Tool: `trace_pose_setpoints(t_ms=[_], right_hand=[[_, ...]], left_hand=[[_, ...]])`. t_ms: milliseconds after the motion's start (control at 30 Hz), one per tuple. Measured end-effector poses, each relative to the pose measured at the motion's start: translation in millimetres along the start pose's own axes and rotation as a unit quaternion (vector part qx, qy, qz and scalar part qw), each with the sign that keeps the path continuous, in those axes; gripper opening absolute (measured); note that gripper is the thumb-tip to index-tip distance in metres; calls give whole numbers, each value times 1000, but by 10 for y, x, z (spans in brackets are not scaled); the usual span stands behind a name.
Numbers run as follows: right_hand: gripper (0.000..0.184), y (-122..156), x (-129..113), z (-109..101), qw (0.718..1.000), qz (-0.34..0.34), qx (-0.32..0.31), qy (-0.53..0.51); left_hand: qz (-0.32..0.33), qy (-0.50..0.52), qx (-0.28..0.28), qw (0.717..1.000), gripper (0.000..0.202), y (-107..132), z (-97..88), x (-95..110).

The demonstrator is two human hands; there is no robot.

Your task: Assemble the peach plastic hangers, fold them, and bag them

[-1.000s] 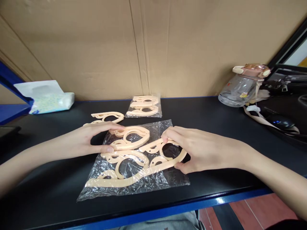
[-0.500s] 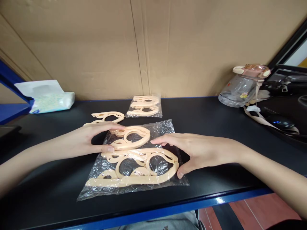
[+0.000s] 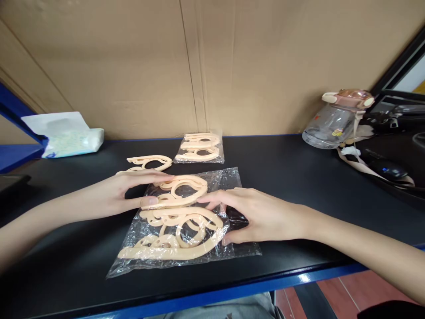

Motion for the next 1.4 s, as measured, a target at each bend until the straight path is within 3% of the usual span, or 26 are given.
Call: trace_pose_setpoints(t_ms=[200,433,900,1000,1100,1233,1400], right_hand=[[61,-63,-40,19,998,-6,3,-66],[57,-131,-19,85,997,11,55,-44],[87,-109,57,92,995,29,90,-33],[79,-83,83,54,990,55,83,-96],[61,-70,149,32,968,108,77,-211],[43,-82,242,19,922,168,94,-337],[51,-69,378,35,907,216,110,-344]], left_hand=[[3,-11,3,1000,50,5,3,-34],[3,-29,16,999,54,11,9,-100],[-20,-21,-5,1000,54,20,6,-115],[-15,-37,-14,999,52,37,-18,-73],[3,-55,-12,998,49,43,-35,-12],[30,-69,57,996,45,-4,-149,27],[18,-120,141,983,50,-54,-348,-178]])
Point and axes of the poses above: each hand's wrist, its own y-axis away from the middle knuckle, its own z-axis out of the palm, x = y × z, the point moved 10 cm from there along -y, towards the middle knuckle, and after that the axes turned 13 degrees about x, right-handed, at the moved point
